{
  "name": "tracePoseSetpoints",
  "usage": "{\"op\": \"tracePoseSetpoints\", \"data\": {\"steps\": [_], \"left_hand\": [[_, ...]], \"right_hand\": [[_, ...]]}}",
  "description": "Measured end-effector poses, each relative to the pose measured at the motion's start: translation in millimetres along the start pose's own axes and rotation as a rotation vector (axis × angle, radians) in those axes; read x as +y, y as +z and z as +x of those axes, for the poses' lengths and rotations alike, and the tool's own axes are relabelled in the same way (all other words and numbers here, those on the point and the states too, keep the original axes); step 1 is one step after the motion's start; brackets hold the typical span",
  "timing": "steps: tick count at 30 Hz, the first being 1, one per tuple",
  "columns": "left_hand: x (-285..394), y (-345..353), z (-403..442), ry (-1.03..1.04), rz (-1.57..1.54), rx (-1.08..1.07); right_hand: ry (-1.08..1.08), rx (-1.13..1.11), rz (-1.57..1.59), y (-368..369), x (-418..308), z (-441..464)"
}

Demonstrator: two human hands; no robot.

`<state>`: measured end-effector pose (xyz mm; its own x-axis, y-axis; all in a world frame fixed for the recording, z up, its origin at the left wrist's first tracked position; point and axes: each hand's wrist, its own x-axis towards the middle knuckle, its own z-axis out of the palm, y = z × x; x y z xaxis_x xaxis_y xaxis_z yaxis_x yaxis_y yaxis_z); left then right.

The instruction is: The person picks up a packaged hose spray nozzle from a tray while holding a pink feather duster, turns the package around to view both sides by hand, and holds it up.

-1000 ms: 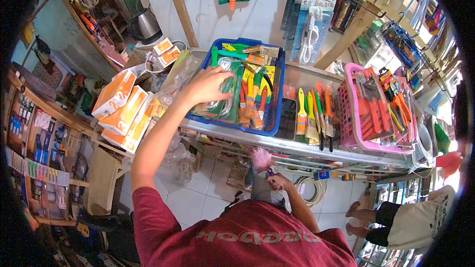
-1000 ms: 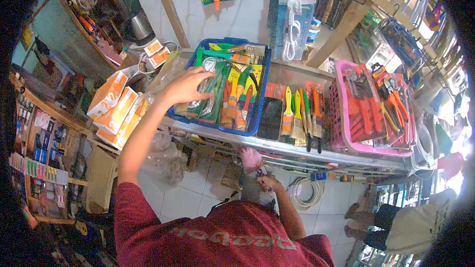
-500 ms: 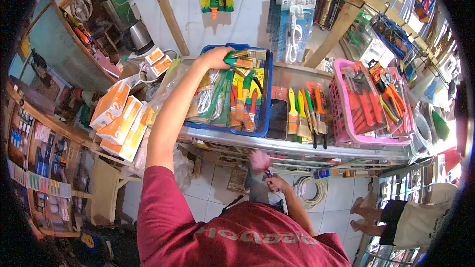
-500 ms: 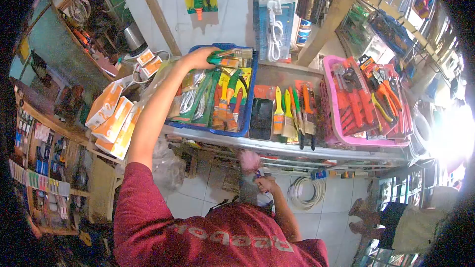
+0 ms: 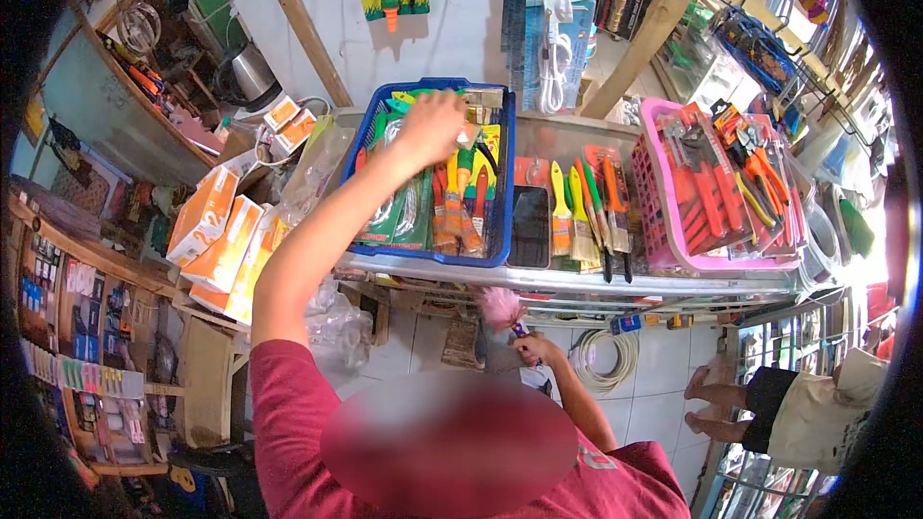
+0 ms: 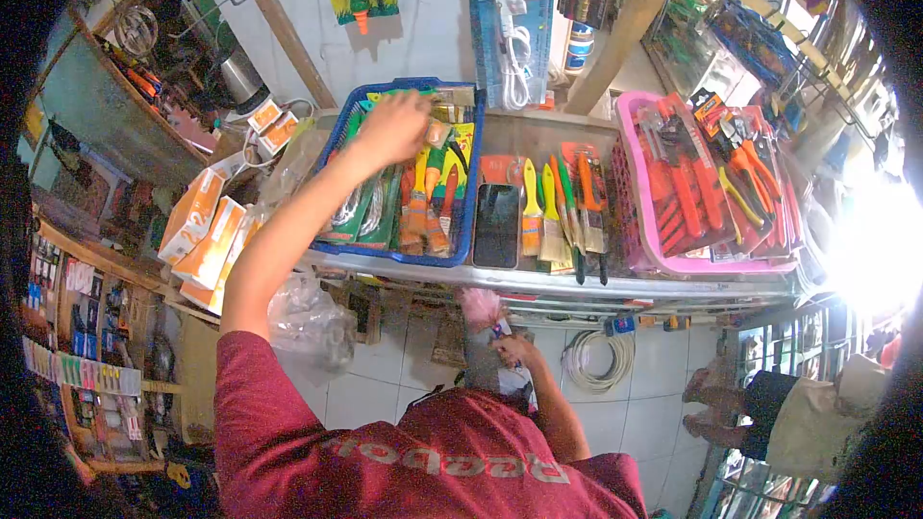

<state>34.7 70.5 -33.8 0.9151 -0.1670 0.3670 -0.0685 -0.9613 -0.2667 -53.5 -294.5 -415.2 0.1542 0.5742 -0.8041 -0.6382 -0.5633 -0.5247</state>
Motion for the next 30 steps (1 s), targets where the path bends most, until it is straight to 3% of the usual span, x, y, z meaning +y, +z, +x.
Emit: {"op": "tracePoseSetpoints", "data": {"steps": [1, 3, 4, 5, 7, 14, 19, 20, 24, 26, 30], "left_hand": [[6.5, 4.8, 1.4, 0.086, -0.100, 0.015], [25.9, -6.2, 4.6, 0.027, -0.200, -0.391], [30.7, -4.1, 4.2, 0.026, -0.198, -0.458], [31.7, 11.3, 0.3, 0.040, -0.113, -0.405], [32.3, 21.1, -0.8, -0.050, -0.130, -0.513], [37.0, 31.7, 2.5, -0.356, -0.224, -0.485], [19.2, 33.5, -4.1, -0.525, -0.550, -0.386], [13.6, 35.6, -8.7, -0.455, -0.701, -0.234], [5.3, 32.9, -10.8, -0.453, -0.706, -0.149], [6.5, 15.0, -12.9, -0.478, -0.906, -0.159], [6.5, 7.6, -22.3, -0.479, -1.195, -0.084]], "right_hand": [[0.020, -0.003, -0.003, -1.5, 1.4, 1.9], [0.043, -0.169, 0.130, -7.4, 6.0, 7.6], [0.051, -0.251, 0.195, -11.8, 7.9, 10.7], [0.024, -0.205, 0.142, -12.9, 11.1, 12.1], [-0.036, -0.115, 0.041, -9.8, 15.8, 17.5], [0.048, -0.177, 0.114, -8.1, 14.0, 16.7], [-0.092, -0.279, 0.166, -12.1, 25.5, 20.4], [-0.112, -0.300, 0.171, -10.6, 25.3, 19.2], [0.082, -0.257, 0.170, -7.9, 12.6, 19.0], [0.133, -0.216, 0.137, -3.9, 8.1, 16.2], [0.008, -0.137, 0.061, -0.8, 11.1, 9.5]]}}
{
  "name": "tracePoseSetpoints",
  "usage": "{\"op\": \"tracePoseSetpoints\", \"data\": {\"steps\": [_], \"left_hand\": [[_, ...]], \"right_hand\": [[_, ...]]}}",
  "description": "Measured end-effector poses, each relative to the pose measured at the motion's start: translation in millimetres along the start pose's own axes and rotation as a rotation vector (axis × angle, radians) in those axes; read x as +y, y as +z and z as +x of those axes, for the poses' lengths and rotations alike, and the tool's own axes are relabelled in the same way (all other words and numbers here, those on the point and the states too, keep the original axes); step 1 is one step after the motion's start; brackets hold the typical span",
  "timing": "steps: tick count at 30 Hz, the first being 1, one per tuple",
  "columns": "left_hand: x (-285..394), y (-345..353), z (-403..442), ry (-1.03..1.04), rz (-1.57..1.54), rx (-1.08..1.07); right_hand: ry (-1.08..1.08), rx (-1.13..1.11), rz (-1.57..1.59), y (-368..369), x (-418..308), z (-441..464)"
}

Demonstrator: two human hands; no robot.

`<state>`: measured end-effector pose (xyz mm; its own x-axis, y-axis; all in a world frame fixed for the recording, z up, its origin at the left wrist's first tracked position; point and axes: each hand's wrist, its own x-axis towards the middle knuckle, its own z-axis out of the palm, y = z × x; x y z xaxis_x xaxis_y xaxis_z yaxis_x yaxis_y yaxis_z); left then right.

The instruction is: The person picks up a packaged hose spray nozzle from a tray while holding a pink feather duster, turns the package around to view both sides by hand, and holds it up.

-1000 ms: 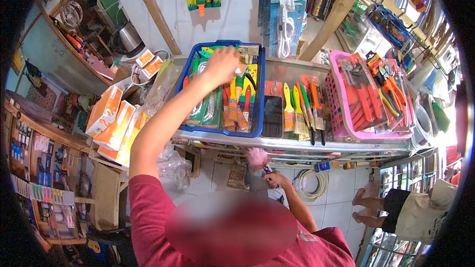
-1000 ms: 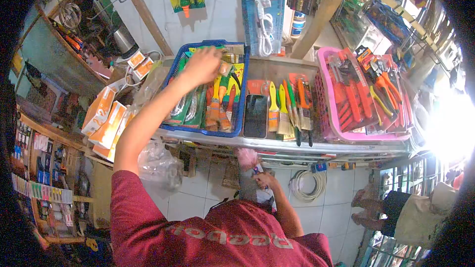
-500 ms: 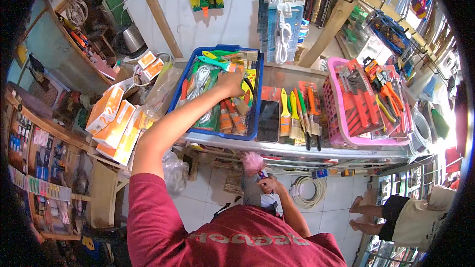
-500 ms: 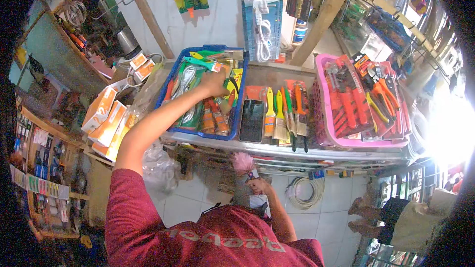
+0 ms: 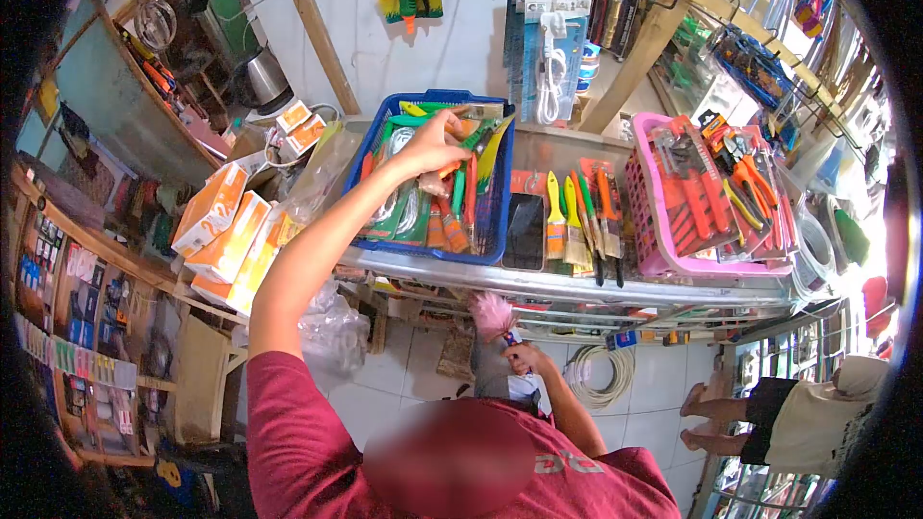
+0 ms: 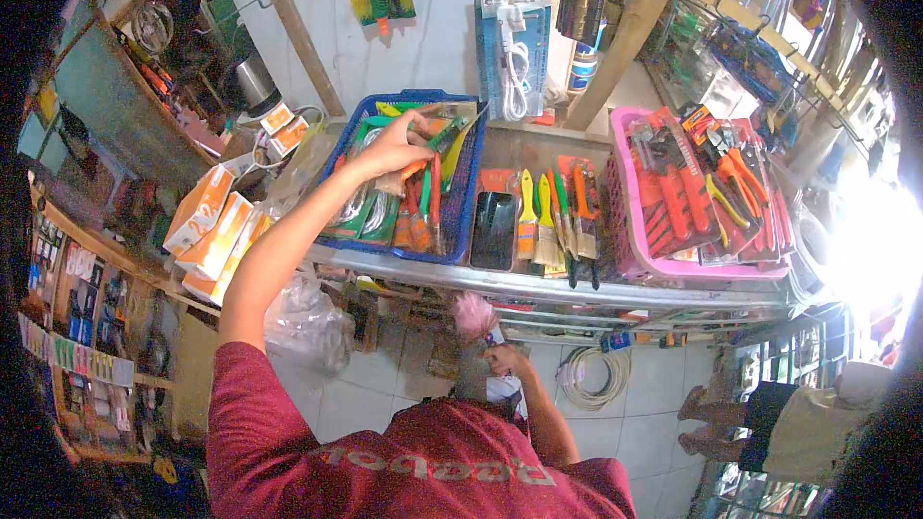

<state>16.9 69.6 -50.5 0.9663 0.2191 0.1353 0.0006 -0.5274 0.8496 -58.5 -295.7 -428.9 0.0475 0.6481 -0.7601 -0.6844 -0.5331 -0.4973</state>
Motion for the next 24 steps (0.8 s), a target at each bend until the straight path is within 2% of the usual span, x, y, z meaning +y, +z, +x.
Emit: {"op": "tracePoseSetpoints", "data": {"steps": [2, 6, 10, 13, 14, 17, 21, 23, 24], "left_hand": [[9.8, -6.0, -9.6, 0.018, -0.047, 0.004], [25.0, -23.1, -30.8, 0.031, -0.022, 0.041], [16.8, -34.1, -47.1, 0.061, -0.252, 0.141], [6.7, -31.7, -53.4, 0.205, -0.443, 0.315], [18.8, -30.5, -63.6, 0.187, -0.521, 0.364], [21.2, -28.7, -71.2, 0.224, -0.547, 0.507], [21.6, -39.3, -81.3, 0.333, -0.334, 0.746], [18.0, -46.8, -76.6, 0.542, -0.360, 0.832], [12.9, -48.2, -78.1, 0.562, -0.412, 0.833]], "right_hand": [[-0.084, 0.006, -0.042, -0.6, 1.9, -0.4], [-0.037, 0.027, -0.070, -0.1, 1.0, 0.2], [-0.021, 0.072, -0.076, 12.6, -7.4, -9.7], [-0.052, 0.069, -0.145, 16.1, -3.2, -7.6], [-0.072, 0.075, -0.183, 18.3, -4.4, -10.5], [-0.082, 0.138, -0.190, 30.1, -2.8, -19.7], [-0.100, 0.155, -0.165, 37.9, 5.0, -30.7], [-0.095, 0.224, -0.198, 41.7, 8.3, -31.8], [-0.091, 0.221, -0.203, 42.5, 10.7, -33.1]]}}
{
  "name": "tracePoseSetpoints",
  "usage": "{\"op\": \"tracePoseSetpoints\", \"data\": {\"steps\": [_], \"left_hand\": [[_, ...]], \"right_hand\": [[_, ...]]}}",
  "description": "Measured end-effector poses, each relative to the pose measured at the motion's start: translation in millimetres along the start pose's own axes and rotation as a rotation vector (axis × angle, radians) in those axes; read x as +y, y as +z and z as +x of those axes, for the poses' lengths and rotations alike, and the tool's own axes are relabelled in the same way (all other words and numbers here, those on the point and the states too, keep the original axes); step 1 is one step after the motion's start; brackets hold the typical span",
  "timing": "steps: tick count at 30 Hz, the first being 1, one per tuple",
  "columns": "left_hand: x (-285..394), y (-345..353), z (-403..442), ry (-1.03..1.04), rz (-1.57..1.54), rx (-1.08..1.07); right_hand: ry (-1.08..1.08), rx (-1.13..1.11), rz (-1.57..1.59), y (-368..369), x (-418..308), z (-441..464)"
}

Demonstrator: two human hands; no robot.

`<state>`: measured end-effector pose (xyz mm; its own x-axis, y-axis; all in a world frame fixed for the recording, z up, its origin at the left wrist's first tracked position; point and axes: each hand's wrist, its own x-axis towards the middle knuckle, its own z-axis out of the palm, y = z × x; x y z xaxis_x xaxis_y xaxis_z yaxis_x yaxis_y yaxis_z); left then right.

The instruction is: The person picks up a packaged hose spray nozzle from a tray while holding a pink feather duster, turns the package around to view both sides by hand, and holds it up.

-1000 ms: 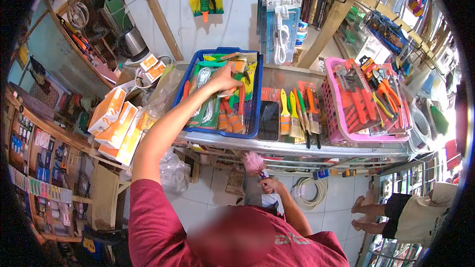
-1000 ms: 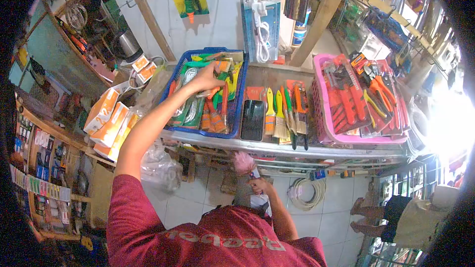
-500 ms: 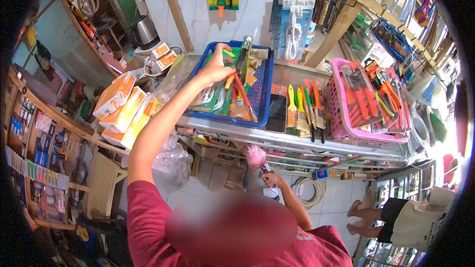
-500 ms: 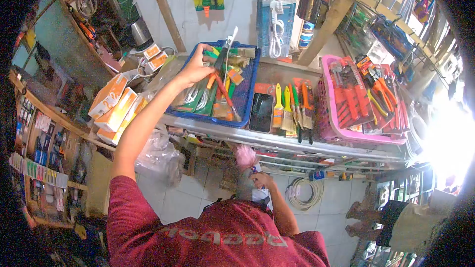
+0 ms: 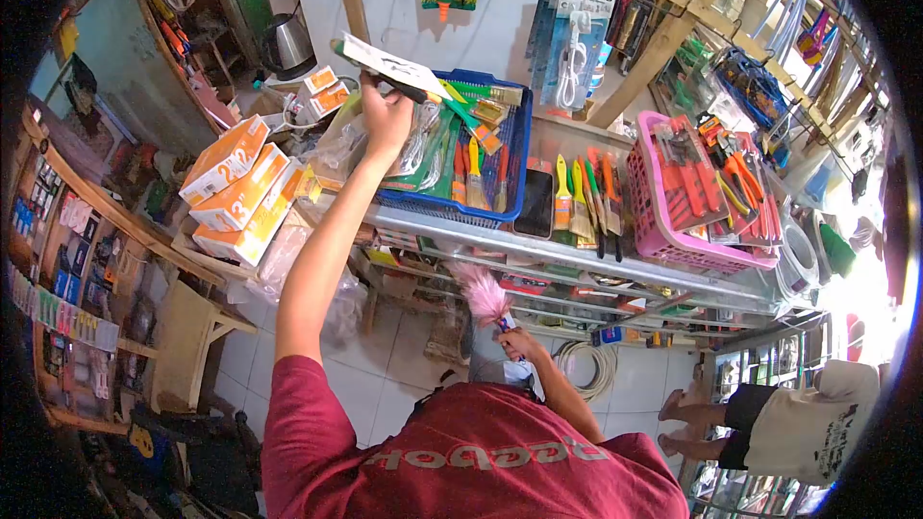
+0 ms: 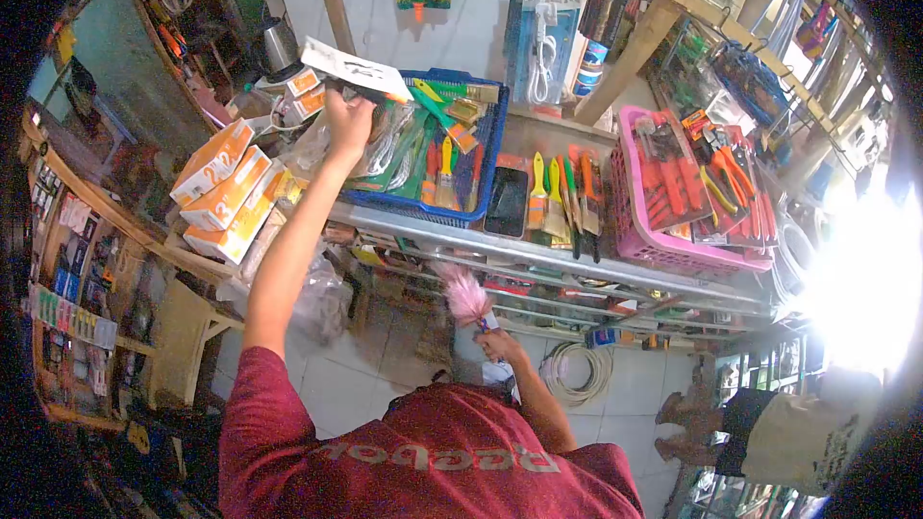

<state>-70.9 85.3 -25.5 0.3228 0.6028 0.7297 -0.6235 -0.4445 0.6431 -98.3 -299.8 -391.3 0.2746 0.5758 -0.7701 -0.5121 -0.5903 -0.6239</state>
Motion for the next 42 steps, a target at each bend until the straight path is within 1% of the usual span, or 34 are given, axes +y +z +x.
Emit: {"op": "tracePoseSetpoints", "data": {"steps": [1, 3, 4, 5, 6, 7, 8, 9, 11, 14, 16, 17, 18, 21, 22, 24, 26, 28, 29, 30, 33, 34, 36, 38, 40, 42], "left_hand": [[-2.9, -5.1, -0.6, 0.001, -0.051, 0.014], [35.0, -14.0, -8.4, -0.140, 0.139, -0.095], [54.3, -13.5, -23.5, -0.179, 0.009, -0.054], [67.8, -20.6, -41.1, -0.240, -0.134, -0.072], [64.2, -37.5, -54.6, -0.244, -0.129, -0.106], [86.7, -35.2, -84.3, -0.187, -0.137, -0.029], [99.6, -39.8, -112.4, -0.172, -0.115, 0.012], [107.6, -47.7, -141.0, -0.189, -0.092, 0.049], [120.5, -62.1, -202.8, -0.308, -0.084, 0.109], [125.9, -80.3, -280.6, -0.587, -0.129, 0.168], [123.5, -89.7, -314.9, -0.775, -0.201, 0.190], [121.5, -93.3, -325.2, -0.835, -0.239, 0.192], [119.0, -97.1, -333.4, -0.887, -0.281, 0.193], [117.3, -103.5, -345.8, -0.970, -0.366, 0.189], [117.7, -105.4, -348.0, -0.983, -0.384, 0.188], [118.2, -107.6, -351.0, -0.998, -0.405, 0.188], [118.9, -107.9, -352.0, -1.005, -0.419, 0.179], [120.0, -108.5, -353.1, -1.014, -0.430, 0.173], [119.5, -109.2, -351.9, -1.011, -0.437, 0.173], [119.6, -110.5, -354.3, -1.017, -0.440, 0.170], [118.8, -113.4, -354.7, -1.022, -0.446, 0.177], [120.8, -114.8, -357.0, -1.024, -0.444, 0.178], [120.0, -117.0, -356.9, -1.019, -0.449, 0.181], [118.1, -118.2, -356.4, -1.018, -0.449, 0.181], [117.6, -119.7, -356.2, -1.016, -0.453, 0.181], [118.3, -121.7, -356.5, -1.008, -0.452, 0.185]], "right_hand": [[0.002, -0.004, -0.005, 0.7, 1.4, -1.1], [0.012, -0.004, -0.024, 3.2, 2.9, -3.6], [0.022, -0.001, -0.036, 5.9, 2.2, -8.1], [0.031, 0.003, -0.048, 7.6, 2.4, -10.5], [-0.009, 0.042, -0.167, 8.0, 6.8, -8.1], [-0.046, 0.078, -0.287, 8.2, 14.8, -3.1], [-0.084, 0.112, -0.408, 9.3, 21.9, 0.4], [-0.116, 0.167, -0.473, 13.2, 26.2, 0.4], [-0.177, 0.267, -0.614, 21.9, 36.4, -2.4], [-0.500, 0.349, -0.718, 36.7, 39.7, -27.4], [-0.662, 0.318, -0.448, 45.5, 35.5, -48.5], [-0.742, 0.298, -0.308, 46.8, 31.8, -51.1], [-0.772, 0.334, -0.206, 44.2, 43.6, -35.5], [-0.793, 0.116, -0.030, 34.2, 43.7, -51.9], [-0.907, 0.224, -0.051, 26.0, 68.8, -28.4], [-0.789, -0.022, 0.132, 38.2, 54.0, -36.6], [-0.654, -0.250, 0.319, 59.3, 23.8, -62.7], [-0.616, 0.017, -0.512, 73.4, -18.7, -88.0], [-0.565, 0.163, -0.924, 78.1, -28.9, -94.3], [-0.925, 0.265, -0.570, 85.5, -20.2, -80.5], [-0.788, 0.155, -0.303, 103.6, -42.4, -98.9], [-0.884, 0.118, -0.211, 98.8, -25.4, -79.3], [-1.011, 0.186, -0.394, 107.0, -40.7, -98.4], [-0.911, 0.286, -0.583, 108.5, -51.5, -107.1], [-0.621, 0.335, -0.519, 94.0, -39.2, -83.6], [-0.771, 0.353, -0.472, 82.9, -24.5, -68.2]]}}
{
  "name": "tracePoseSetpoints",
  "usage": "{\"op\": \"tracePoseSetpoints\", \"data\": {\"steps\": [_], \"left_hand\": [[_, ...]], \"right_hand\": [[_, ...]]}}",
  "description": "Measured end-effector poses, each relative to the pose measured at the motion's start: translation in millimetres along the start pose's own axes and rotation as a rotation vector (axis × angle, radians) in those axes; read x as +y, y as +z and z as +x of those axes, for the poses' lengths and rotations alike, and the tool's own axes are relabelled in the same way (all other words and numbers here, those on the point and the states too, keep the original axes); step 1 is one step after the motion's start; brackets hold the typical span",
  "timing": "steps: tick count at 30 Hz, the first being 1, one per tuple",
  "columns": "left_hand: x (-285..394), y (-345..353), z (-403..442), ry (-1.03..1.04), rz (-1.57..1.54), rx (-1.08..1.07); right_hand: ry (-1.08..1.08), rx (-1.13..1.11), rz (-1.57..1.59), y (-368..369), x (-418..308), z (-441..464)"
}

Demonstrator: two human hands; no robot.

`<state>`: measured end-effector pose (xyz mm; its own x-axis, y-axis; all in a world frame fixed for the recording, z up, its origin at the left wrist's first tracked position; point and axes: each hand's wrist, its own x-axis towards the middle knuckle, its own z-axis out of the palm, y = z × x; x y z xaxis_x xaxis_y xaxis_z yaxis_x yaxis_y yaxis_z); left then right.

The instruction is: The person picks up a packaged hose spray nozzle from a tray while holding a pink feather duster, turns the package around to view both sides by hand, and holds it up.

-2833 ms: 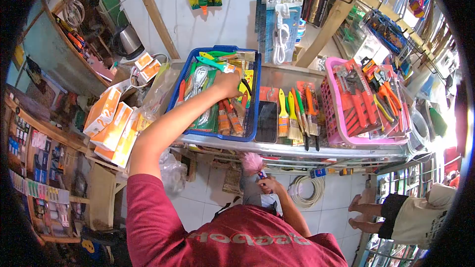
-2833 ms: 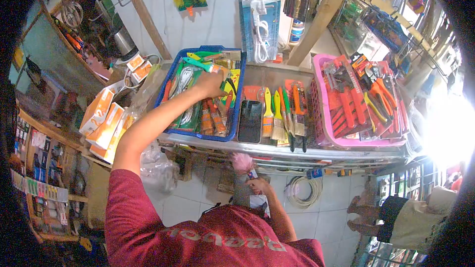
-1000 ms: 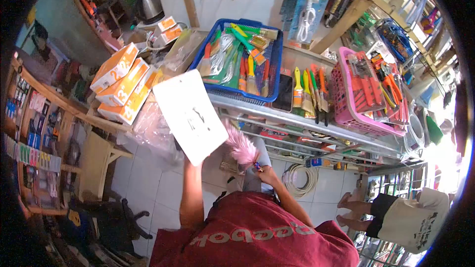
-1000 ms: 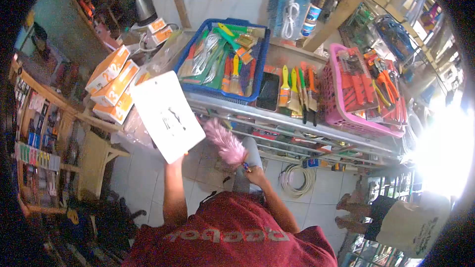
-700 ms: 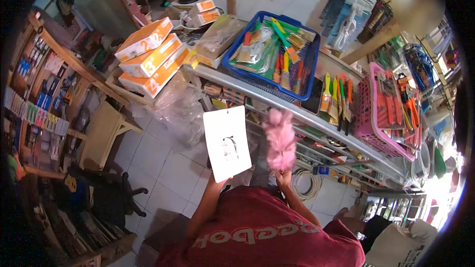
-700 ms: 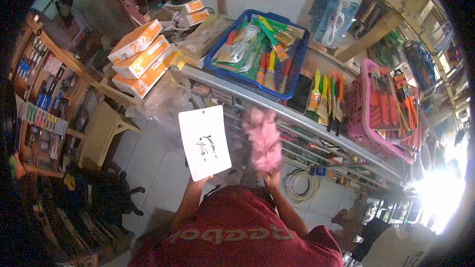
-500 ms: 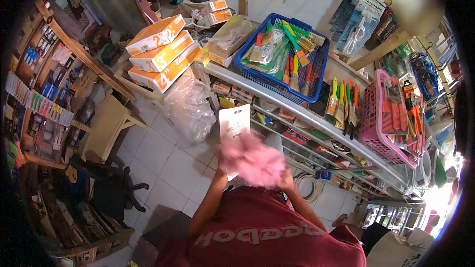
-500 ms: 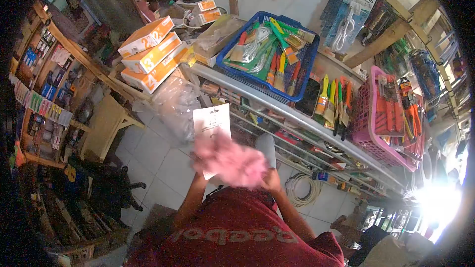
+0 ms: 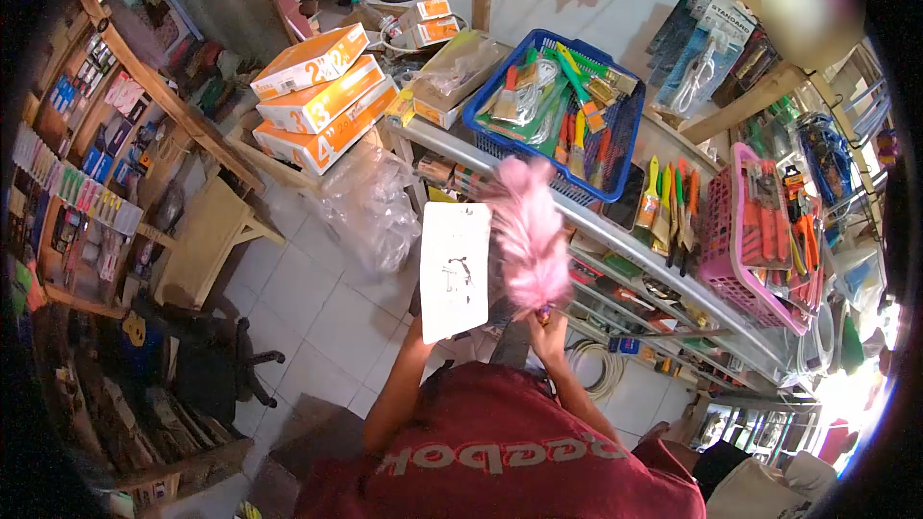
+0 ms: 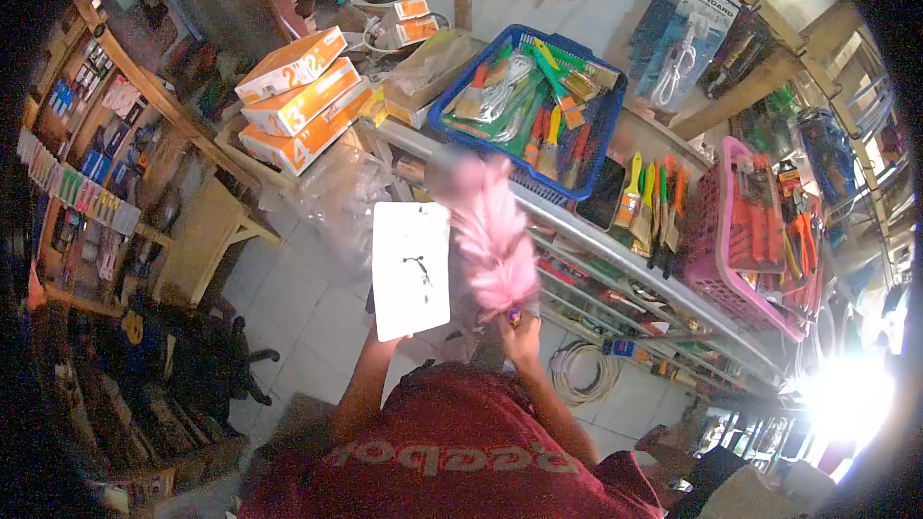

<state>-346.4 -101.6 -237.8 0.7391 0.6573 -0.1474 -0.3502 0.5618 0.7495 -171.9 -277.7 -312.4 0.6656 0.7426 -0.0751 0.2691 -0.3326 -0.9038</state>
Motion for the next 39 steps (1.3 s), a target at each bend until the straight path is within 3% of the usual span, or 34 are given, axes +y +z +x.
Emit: {"op": "tracePoseSetpoints", "data": {"steps": [3, 5, 6, 9, 10, 13, 14, 17, 20, 23, 25, 28, 31, 33, 35, 38, 39], "left_hand": [[1.7, -2.5, -6.0, 0.001, 0.000, 0.020], [2.6, -5.5, -10.7, -0.004, 0.000, 0.030], [2.2, -6.4, -12.8, -0.003, -0.001, 0.036], [4.3, -7.5, -13.8, 0.007, -0.008, 0.049], [4.6, -8.4, -13.3, 0.008, -0.003, 0.053], [4.0, -6.2, -10.5, 0.004, -0.008, 0.049], [4.1, -5.2, -8.9, 0.002, -0.004, 0.047], [6.1, -2.2, -4.3, -0.004, 0.000, 0.040], [6.6, -0.6, -3.8, 0.001, 0.009, 0.038], [5.0, -0.2, -2.6, -0.008, 0.006, 0.044], [4.3, 1.1, -1.4, -0.015, 0.010, 0.042], [2.2, 2.1, -0.3, -0.017, 0.007, 0.038], [0.6, 4.3, 1.5, -0.016, 0.010, 0.031], [0.1, 5.0, 0.9, -0.016, 0.006, 0.028], [-0.4, 4.4, 1.0, -0.014, 0.009, 0.026], [-0.6, 3.9, 0.2, -0.015, 0.012, 0.023], [-0.2, 4.7, 0.2, -0.009, 0.015, 0.022]], "right_hand": [[-0.450, 0.118, 0.010, -1.9, -2.4, -2.4], [-0.099, -0.150, -0.383, -16.0, -42.5, 2.2], [-0.179, -0.049, -0.233, -11.9, -27.0, 5.1], [-0.113, 0.137, 0.108, 0.2, -28.3, 13.3], [-0.073, 0.067, 0.053, -3.1, -24.6, 13.2], [-0.431, -0.054, -0.131, -3.1, 13.3, 14.0], [-0.236, -0.102, -0.328, -11.2, -43.4, 7.6], [-0.013, -0.044, -0.215, -9.0, -38.7, 17.1], [-0.248, 0.100, -0.109, -15.4, -63.1, 14.1], [-0.745, 0.121, -0.168, -14.6, -47.8, 23.7], [-0.290, -0.071, -0.265, -8.5, -21.7, 21.7], [-0.115, -0.005, -0.011, 4.5, 0.3, 27.3], [-0.056, -0.042, 0.004, -3.0, -35.6, 19.3], [-0.765, 0.197, -0.158, 2.5, -20.9, 17.0], [-0.281, -0.180, -0.179, -7.1, -28.7, 18.3], [-0.158, 0.122, 0.041, -0.1, -38.0, 23.0], [-0.137, 0.130, -0.002, -4.4, -43.2, 23.7]]}}
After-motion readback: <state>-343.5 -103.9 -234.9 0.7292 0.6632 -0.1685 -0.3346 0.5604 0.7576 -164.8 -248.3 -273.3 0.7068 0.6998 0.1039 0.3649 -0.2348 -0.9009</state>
